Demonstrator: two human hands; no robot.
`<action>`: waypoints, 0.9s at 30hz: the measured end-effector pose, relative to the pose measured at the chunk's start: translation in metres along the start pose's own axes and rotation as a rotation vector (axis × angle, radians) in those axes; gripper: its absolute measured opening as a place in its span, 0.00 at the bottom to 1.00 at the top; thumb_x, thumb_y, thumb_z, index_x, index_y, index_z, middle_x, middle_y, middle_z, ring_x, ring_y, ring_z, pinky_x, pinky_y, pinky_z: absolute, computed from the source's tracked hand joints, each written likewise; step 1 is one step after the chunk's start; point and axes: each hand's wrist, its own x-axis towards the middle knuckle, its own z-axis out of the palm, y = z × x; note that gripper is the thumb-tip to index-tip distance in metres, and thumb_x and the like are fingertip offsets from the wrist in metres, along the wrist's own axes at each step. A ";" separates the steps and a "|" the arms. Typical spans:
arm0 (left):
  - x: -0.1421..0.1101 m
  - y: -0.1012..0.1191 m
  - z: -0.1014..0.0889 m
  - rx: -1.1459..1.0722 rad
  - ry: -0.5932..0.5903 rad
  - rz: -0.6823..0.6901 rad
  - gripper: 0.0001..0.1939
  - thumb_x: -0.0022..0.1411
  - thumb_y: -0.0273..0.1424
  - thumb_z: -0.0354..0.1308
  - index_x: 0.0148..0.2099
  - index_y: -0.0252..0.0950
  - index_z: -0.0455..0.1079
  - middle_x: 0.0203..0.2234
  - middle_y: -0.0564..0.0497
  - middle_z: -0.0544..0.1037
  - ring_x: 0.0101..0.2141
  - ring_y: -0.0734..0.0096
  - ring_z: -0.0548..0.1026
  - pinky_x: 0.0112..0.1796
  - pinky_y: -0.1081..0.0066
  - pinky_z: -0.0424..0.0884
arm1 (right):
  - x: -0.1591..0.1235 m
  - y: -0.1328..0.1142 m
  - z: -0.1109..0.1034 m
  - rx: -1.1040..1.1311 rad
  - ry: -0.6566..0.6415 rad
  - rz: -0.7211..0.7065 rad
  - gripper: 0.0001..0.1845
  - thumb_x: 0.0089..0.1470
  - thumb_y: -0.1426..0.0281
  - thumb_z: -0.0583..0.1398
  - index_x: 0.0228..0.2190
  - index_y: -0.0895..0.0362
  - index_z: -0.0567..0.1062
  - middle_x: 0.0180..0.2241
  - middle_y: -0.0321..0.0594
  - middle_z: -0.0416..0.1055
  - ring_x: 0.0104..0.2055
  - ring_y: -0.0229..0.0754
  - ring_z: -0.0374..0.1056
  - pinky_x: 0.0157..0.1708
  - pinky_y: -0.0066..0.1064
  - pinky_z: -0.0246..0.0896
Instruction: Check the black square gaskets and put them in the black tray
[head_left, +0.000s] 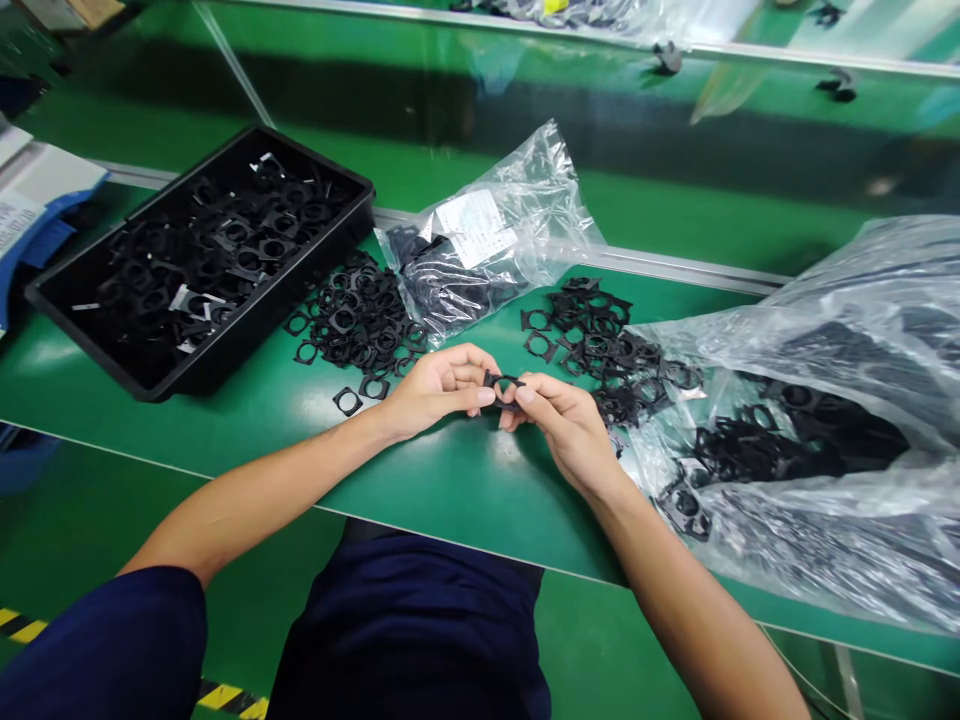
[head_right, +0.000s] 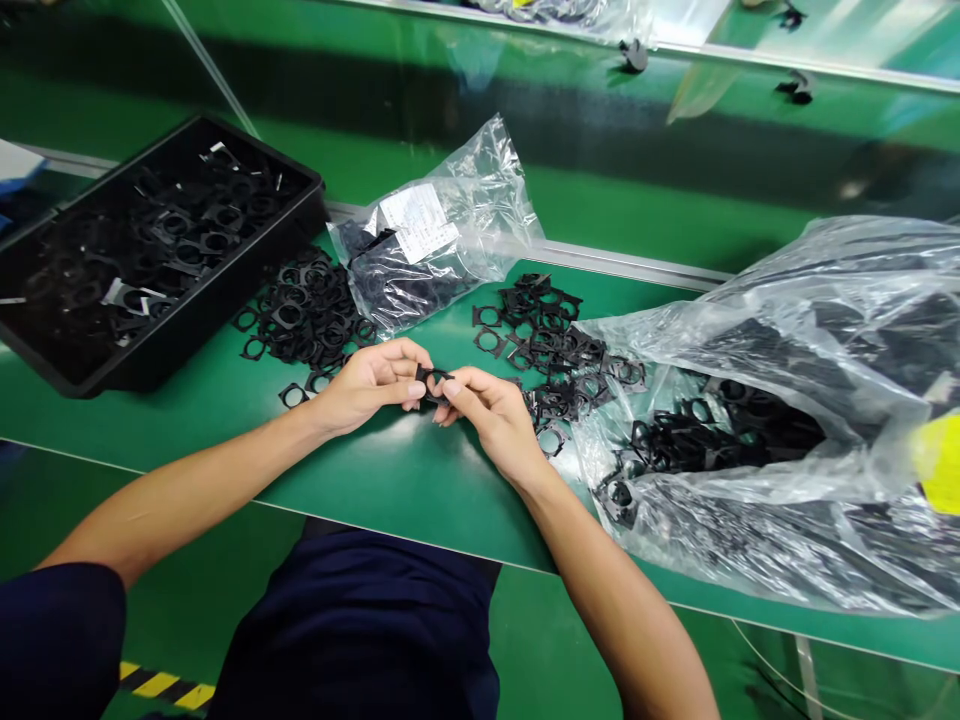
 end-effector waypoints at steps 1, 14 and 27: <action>0.000 -0.001 0.000 0.003 0.000 0.005 0.21 0.54 0.42 0.72 0.41 0.34 0.71 0.31 0.49 0.81 0.25 0.78 0.74 0.29 0.74 0.71 | 0.000 0.000 0.000 0.005 -0.004 -0.002 0.18 0.54 0.53 0.68 0.28 0.56 0.79 0.23 0.34 0.73 0.25 0.36 0.70 0.31 0.29 0.69; 0.000 -0.001 0.000 -0.064 0.029 -0.001 0.19 0.53 0.39 0.73 0.41 0.32 0.74 0.29 0.50 0.79 0.27 0.77 0.75 0.32 0.75 0.73 | -0.001 0.002 -0.001 -0.029 0.023 -0.004 0.19 0.56 0.53 0.66 0.28 0.56 0.77 0.24 0.35 0.73 0.26 0.36 0.69 0.33 0.29 0.67; 0.001 0.002 0.002 -0.109 0.049 -0.023 0.19 0.51 0.37 0.74 0.39 0.31 0.74 0.29 0.49 0.82 0.24 0.79 0.73 0.29 0.76 0.70 | -0.003 -0.001 0.003 -0.097 0.075 -0.013 0.22 0.52 0.49 0.67 0.28 0.55 0.78 0.23 0.35 0.73 0.25 0.37 0.68 0.32 0.31 0.68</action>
